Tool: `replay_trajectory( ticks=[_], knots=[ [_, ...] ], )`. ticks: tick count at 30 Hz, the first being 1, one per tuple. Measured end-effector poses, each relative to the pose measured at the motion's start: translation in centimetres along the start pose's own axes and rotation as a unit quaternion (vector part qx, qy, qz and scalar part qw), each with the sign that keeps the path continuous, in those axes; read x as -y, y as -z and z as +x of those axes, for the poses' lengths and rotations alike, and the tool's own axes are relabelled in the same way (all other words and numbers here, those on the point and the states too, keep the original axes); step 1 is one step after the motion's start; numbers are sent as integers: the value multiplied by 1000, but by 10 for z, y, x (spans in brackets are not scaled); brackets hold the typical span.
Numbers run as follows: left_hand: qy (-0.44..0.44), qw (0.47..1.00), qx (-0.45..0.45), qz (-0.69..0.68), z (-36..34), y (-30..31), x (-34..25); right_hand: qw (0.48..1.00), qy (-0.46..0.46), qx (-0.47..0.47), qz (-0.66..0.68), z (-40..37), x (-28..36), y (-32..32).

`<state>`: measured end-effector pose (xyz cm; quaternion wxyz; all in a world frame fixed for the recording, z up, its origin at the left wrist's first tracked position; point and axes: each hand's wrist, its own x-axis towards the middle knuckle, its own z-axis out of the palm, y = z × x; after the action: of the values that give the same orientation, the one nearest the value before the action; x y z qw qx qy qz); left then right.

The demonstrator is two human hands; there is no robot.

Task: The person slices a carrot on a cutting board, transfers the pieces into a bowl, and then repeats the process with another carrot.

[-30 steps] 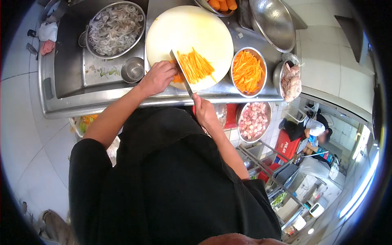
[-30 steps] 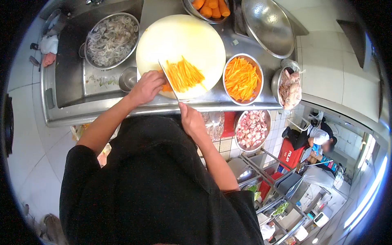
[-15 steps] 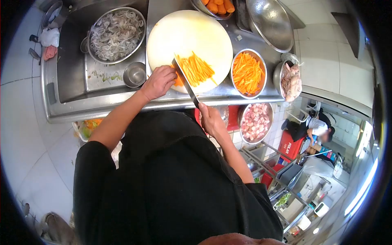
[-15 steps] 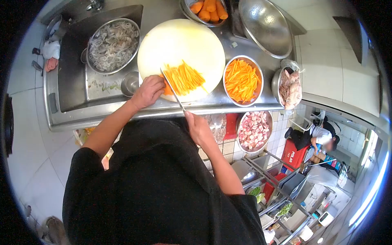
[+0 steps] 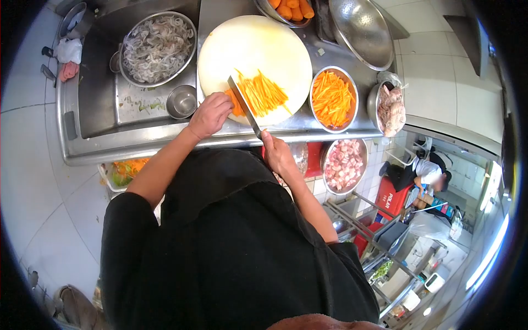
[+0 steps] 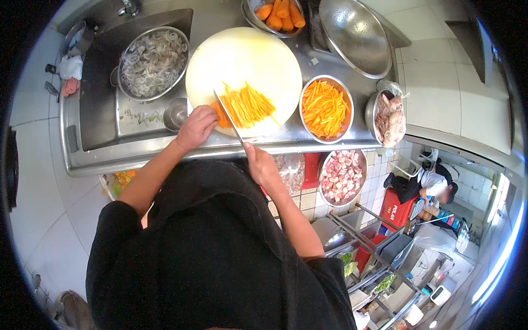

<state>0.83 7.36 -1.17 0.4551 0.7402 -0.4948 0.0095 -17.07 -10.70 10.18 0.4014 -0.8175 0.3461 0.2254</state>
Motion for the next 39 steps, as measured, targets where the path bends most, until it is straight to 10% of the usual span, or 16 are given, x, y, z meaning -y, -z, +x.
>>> replay_trajectory(
  ticks=[39],
  knots=[
    [-4, 1000, 0, -17, 1, -1, 8, 1000, 17, -10, -15, -18, 5, -9]
  ],
)
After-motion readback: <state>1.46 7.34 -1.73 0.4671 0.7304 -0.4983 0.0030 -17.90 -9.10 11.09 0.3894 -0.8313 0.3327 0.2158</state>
